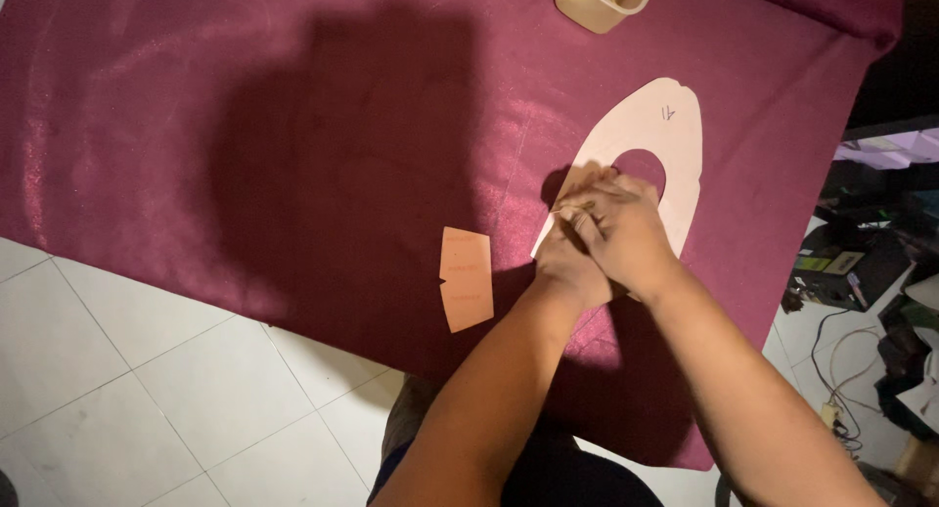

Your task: The person places a U-shaped paper pattern on a maroon fabric and uses a small stick to trace its outline. They then reposition the pattern and repeat the tracing process on a different section of the fabric.

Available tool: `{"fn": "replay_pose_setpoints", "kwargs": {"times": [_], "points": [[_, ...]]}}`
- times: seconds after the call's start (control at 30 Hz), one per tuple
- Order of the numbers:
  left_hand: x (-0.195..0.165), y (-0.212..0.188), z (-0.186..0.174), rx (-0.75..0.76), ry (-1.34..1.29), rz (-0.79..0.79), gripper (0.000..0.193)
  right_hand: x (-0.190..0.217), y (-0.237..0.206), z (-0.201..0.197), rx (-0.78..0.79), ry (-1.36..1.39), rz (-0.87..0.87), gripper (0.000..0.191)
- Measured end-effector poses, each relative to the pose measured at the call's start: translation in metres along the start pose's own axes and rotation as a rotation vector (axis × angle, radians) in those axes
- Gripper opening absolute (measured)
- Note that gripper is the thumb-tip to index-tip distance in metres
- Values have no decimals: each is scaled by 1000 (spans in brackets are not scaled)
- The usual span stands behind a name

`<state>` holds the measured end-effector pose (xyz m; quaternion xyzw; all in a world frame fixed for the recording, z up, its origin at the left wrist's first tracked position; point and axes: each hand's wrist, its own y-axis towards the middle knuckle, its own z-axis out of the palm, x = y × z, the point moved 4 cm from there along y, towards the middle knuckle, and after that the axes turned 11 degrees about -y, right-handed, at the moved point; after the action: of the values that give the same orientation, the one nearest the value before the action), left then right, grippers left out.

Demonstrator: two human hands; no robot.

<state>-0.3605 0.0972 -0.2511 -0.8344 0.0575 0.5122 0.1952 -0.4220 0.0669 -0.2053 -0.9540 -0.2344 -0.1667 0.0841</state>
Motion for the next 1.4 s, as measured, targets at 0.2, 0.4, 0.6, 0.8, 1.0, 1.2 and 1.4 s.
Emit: {"fn": "replay_pose_setpoints", "kwargs": {"times": [0.2, 0.4, 0.6, 0.8, 1.0, 1.2, 1.4], "points": [[1, 8, 6, 104, 710, 109, 81, 12, -12, 10, 62, 55, -133, 11], [-3, 9, 3, 179, 734, 92, 84, 13, -14, 10, 75, 67, -127, 13], [0, 10, 5, 131, 715, 123, 80, 13, -15, 13, 67, 8, -150, 13], [1, 7, 5, 126, 84, -6, 84, -25, 17, 3, 74, 43, 197, 14], [-4, 6, 3, 348, 388, 12, 72, -14, 17, -1, -22, 90, -108, 11], [-8, 11, 0, 257, 666, 57, 97, -54, 57, -15, -49, 140, 207, 11], [-3, 17, 3, 254, 579, 56, 100, -62, 53, -6, 54, 137, 184, 14]]}}
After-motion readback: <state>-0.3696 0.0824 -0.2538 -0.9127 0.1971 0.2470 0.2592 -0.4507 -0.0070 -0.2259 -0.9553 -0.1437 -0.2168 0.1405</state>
